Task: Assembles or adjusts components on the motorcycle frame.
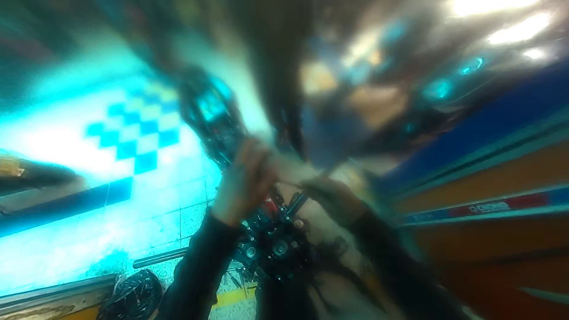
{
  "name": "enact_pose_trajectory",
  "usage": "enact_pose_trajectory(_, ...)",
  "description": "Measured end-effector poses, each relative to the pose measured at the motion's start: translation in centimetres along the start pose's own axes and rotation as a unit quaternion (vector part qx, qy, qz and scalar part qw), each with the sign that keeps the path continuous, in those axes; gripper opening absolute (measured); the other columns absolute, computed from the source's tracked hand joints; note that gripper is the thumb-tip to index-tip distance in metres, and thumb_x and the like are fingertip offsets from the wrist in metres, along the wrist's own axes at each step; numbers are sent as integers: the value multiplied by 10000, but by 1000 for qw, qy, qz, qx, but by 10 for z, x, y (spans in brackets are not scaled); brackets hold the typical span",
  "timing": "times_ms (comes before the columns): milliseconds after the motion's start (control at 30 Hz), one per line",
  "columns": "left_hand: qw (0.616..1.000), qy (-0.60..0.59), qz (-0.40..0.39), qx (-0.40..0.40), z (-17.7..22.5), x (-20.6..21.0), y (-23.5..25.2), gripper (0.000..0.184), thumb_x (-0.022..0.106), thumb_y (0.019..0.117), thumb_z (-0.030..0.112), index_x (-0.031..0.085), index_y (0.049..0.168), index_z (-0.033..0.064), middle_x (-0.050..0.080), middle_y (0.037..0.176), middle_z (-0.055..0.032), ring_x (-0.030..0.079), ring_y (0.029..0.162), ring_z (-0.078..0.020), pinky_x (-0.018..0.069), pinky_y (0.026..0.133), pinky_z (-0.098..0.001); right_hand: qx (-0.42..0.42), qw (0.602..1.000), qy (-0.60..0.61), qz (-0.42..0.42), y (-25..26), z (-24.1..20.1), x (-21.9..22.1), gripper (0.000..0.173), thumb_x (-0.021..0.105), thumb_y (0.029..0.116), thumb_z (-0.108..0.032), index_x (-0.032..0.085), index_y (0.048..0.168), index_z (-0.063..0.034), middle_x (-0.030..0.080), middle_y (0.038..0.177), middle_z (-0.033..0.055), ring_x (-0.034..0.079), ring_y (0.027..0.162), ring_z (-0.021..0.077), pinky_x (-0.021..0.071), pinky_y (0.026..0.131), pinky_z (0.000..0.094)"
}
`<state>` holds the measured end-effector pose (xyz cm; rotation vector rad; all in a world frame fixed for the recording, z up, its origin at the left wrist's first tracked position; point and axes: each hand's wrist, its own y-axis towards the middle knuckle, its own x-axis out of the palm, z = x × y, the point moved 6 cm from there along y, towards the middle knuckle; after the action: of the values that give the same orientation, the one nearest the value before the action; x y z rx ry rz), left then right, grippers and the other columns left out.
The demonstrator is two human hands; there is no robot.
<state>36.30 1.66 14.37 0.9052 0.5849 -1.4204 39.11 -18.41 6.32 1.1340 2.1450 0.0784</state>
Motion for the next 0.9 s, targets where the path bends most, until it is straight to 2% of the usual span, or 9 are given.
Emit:
enact_pose_trajectory(33, 998, -38, -40, 3, -5, 13, -15, 339, 650, 999, 303, 683, 1255, 83, 539, 1466, -122, 671, 1094, -212, 592, 887, -440, -10, 999, -13, -45, -4, 5, -11, 234, 593, 1019, -163, 753, 1145, -48, 755, 1026, 103, 732, 869, 198, 612, 804, 437)
enact_pose_trajectory(100, 985, -101, -143, -13, -21, 52, -44, 515, 704, 944, 440, 640, 1346, 124, 627, 1358, -54, 663, 1103, -160, 582, 923, -429, -7, 989, -44, -140, -12, 26, -18, 238, 590, 1035, -253, 767, 1131, -127, 759, 948, 53, 721, 806, 200, 596, 753, 497)
enact_pose_trajectory(167, 968, -154, -190, -53, -37, 89, -59, 488, 703, 961, 403, 625, 1372, 152, 716, 1167, -19, 706, 942, -131, 616, 832, -405, 13, 973, -95, -208, -13, 45, -18, 234, 583, 1040, -331, 769, 1141, -230, 753, 892, 14, 713, 773, 219, 566, 708, 556)
enact_pose_trajectory(267, 924, -294, -162, -181, -53, 122, -71, 322, 547, 1068, 296, 612, 1325, 114, 761, 1016, -63, 712, 690, -167, 611, 601, -345, 0, 960, -173, -219, -5, 52, -13, 211, 580, 1036, -342, 770, 1099, -274, 756, 925, 20, 729, 818, 265, 562, 678, 597)
enact_pose_trajectory(333, 916, -314, -131, -213, -58, 133, -73, 306, 549, 1067, 296, 609, 1302, 109, 736, 986, -72, 689, 692, -176, 601, 626, -358, -28, 953, -204, -223, 4, 54, -11, 206, 578, 1037, -310, 765, 1073, -230, 755, 945, 64, 734, 846, 309, 562, 680, 612)
enact_pose_trajectory(400, 920, -307, -112, -218, -63, 140, -73, 298, 557, 1064, 294, 604, 1295, 112, 727, 976, -78, 676, 687, -171, 593, 632, -362, -27, 942, -216, -257, 11, 60, -7, 228, 557, 1053, -304, 761, 1111, -219, 759, 998, 85, 732, 910, 329, 558, 737, 619)
enact_pose_trajectory(500, 919, -310, -99, -222, -67, 144, -69, 293, 561, 1063, 299, 603, 1268, 94, 719, 910, -73, 659, 647, -168, 579, 605, -347, -27, 937, -205, -283, 16, 64, -7, 237, 546, 1060, -284, 753, 1137, -198, 757, 1036, 91, 727, 954, 330, 550, 788, 614)
enact_pose_trajectory(633, 914, -316, -102, -234, -71, 153, -67, 295, 575, 1056, 294, 618, 1244, 70, 734, 939, -75, 706, 710, -185, 619, 673, -379, -24, 938, -195, -285, 16, 51, -15, 218, 575, 1048, -225, 764, 1131, -152, 757, 1030, 102, 723, 966, 315, 549, 847, 577)
enact_pose_trajectory(900, 921, -274, -99, -258, -69, 147, -71, 309, 582, 1049, 353, 644, 1230, 111, 748, 923, -54, 703, 679, -176, 613, 639, -383, -45, 931, -228, -281, 25, 70, 4, 252, 534, 1067, -267, 749, 1185, -207, 722, 1151, 80, 664, 1120, 300, 493, 954, 557)
